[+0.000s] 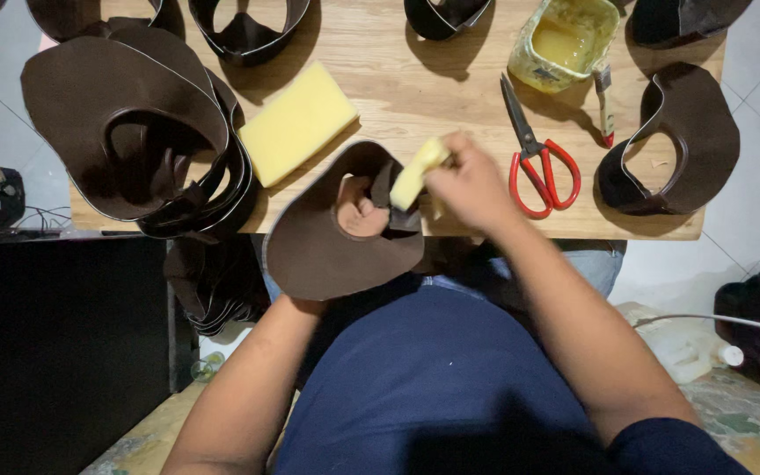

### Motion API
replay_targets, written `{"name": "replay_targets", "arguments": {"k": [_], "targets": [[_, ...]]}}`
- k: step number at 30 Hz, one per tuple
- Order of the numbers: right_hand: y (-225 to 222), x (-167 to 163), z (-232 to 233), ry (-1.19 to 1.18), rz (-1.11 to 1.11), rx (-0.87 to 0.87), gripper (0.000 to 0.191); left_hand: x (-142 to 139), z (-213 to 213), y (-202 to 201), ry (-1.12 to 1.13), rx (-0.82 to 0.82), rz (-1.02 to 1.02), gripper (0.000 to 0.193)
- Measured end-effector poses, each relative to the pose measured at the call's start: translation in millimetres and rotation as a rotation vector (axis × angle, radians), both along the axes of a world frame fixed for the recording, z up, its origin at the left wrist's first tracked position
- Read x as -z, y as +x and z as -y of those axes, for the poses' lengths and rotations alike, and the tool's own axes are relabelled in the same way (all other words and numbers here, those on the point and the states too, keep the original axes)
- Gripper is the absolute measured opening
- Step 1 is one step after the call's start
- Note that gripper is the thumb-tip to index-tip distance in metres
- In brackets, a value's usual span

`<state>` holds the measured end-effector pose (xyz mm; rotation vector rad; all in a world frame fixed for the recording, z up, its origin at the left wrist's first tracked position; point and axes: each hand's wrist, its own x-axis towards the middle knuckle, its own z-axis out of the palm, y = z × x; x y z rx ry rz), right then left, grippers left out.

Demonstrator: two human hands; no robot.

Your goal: The person assembles a brown sandal by inserting a yellow foam insole into the upper and pressing the edges to secure it. They then use red-handled scissors to trim excess foam and inspect the fit. The process is repeated for another sandal.

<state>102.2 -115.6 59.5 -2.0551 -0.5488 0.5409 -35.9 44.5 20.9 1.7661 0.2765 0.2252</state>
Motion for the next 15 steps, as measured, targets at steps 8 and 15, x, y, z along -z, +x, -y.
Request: {"name": "replay_targets", "arguments": {"k": [8, 15], "targets": [[39, -8, 30, -0.091, 0.057, 0.202, 0.055, 18, -7, 2, 0.075, -0.126, -0.104, 0.045], [23, -15, 22, -0.413, 0.363, 0.256, 0.043, 12, -2, 15, -0.042, -0.154, -0.162, 0.046]]}}
